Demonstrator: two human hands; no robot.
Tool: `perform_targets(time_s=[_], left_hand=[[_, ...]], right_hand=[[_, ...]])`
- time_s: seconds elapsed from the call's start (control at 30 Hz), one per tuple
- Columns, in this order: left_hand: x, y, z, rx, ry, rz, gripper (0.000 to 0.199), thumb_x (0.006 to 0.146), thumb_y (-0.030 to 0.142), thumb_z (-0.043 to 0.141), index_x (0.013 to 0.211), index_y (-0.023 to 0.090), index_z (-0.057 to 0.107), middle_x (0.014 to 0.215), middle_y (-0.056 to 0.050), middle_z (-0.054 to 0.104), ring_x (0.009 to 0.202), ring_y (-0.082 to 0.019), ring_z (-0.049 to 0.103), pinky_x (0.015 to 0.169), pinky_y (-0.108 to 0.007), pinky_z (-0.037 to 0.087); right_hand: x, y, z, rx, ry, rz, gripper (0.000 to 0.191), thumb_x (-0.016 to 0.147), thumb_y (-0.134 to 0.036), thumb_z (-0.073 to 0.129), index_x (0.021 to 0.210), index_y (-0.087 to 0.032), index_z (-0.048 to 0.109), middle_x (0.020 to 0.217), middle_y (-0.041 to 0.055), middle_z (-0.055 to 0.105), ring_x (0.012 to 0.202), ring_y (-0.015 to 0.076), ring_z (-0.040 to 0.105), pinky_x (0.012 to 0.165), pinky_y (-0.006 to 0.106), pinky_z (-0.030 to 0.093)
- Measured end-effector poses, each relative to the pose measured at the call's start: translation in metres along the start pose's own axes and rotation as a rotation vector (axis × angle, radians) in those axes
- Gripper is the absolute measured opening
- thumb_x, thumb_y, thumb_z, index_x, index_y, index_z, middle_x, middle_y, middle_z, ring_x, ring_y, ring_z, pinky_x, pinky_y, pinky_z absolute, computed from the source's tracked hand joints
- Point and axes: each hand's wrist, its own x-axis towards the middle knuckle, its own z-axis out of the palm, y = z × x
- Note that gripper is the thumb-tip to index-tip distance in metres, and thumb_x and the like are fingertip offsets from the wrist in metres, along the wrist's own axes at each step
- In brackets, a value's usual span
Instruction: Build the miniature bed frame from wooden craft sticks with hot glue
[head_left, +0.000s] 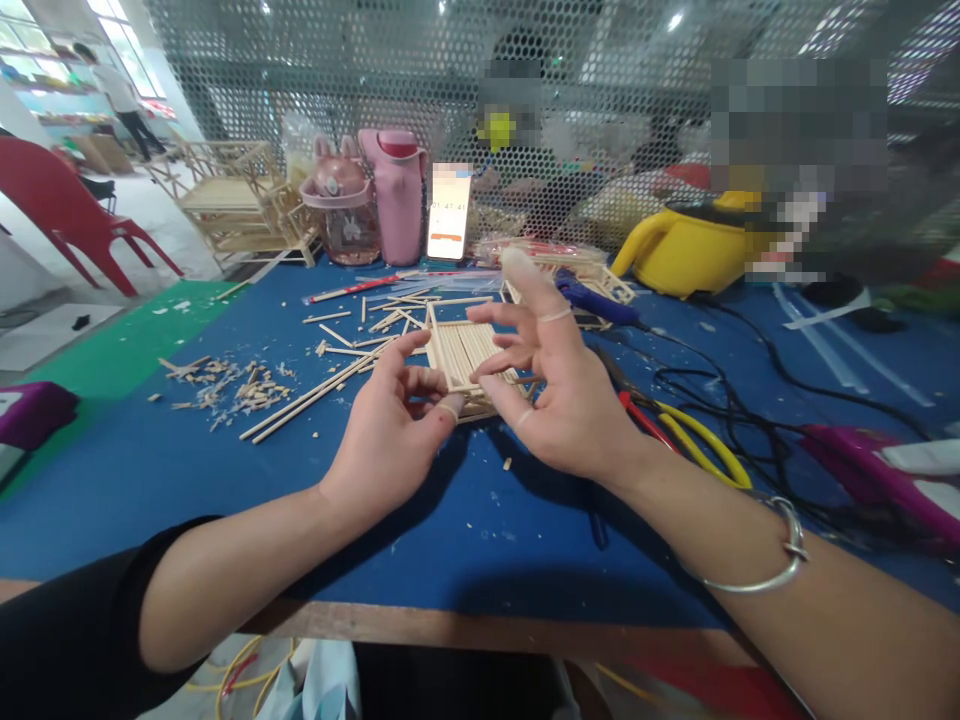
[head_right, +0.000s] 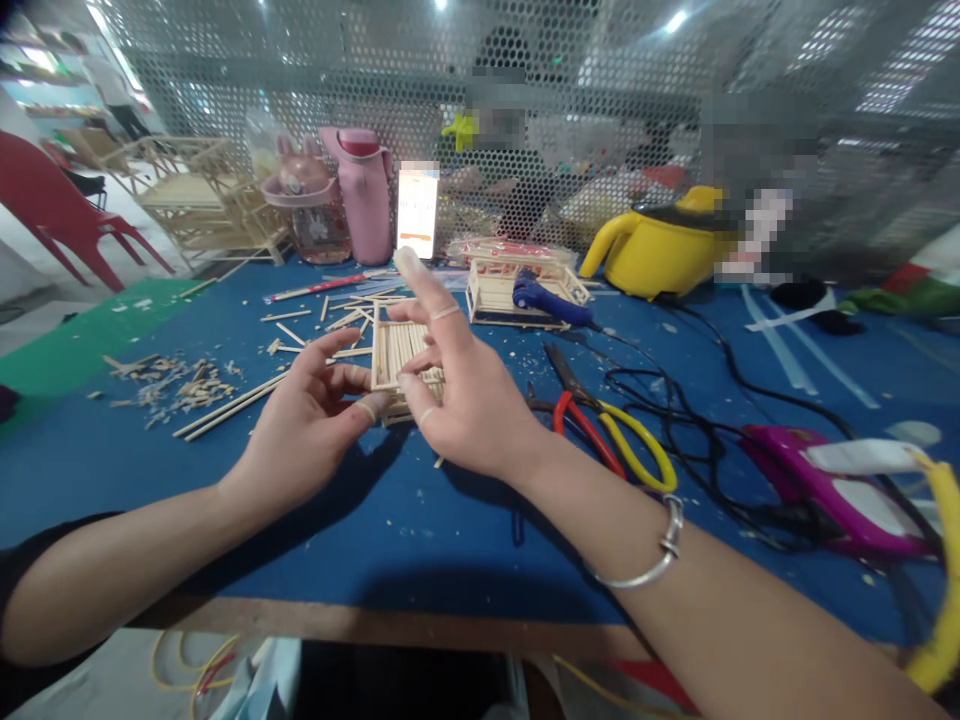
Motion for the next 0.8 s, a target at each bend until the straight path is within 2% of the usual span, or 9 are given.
perform_targets(time_s=[0.17, 0.37, 0.53, 0.8], left_hand=[[-0.0001, -0.0012, -0.0009, -0.005, -0.016, 0.008, 0.06, 0.074, 0.011, 0.064, 0.127, 0.019, 0.037, 0.079, 0.003, 0.057, 0.068, -0.008, 0.056, 0.06, -0.021, 0.045], [-0.0008, -0.0011, -0.0013, -0.015, -0.023, 0.006, 0.059, 0.074, 0.009, 0.062, 0.127, 0.018, 0.037, 0.079, 0.004, 0.057, 0.07, -0.009, 0.056, 0.063, -0.021, 0.046], [-0.0011, 0.0002, -0.001, -0.014, -0.018, 0.003, 0.06, 0.072, 0.01, 0.063, 0.126, 0.018, 0.037, 0.078, 0.004, 0.058, 0.069, -0.009, 0.057, 0.062, -0.022, 0.046], [-0.0006, 0.003, -0.0038, -0.056, -0.05, -0.006, 0.071, 0.064, 0.008, 0.067, 0.127, 0.019, 0.036, 0.076, 0.005, 0.062, 0.068, -0.009, 0.06, 0.062, -0.022, 0.048]], right_hand=[[-0.0002, 0.0001, 0.0011, 0.0, -0.04, 0.014, 0.088, 0.078, -0.011, 0.053, 0.149, -0.034, 0.006, 0.141, 0.0056, 0.046, 0.095, 0.017, 0.066, 0.085, 0.037, 0.057], [0.0022, -0.0026, 0.0038, -0.097, -0.02, -0.059, 0.086, 0.078, -0.011, 0.052, 0.149, -0.034, 0.008, 0.141, 0.0039, 0.047, 0.108, 0.0207, 0.061, 0.089, 0.041, 0.054], [0.0032, -0.0016, 0.0044, -0.071, -0.036, -0.04, 0.089, 0.077, -0.01, 0.05, 0.148, -0.037, 0.004, 0.145, 0.0021, 0.042, 0.11, 0.0209, 0.06, 0.084, 0.039, 0.056], [0.003, -0.0017, 0.0035, -0.055, -0.02, -0.015, 0.091, 0.076, -0.011, 0.055, 0.148, -0.037, 0.005, 0.152, 0.0031, 0.033, 0.111, 0.0228, 0.06, 0.09, 0.044, 0.054]])
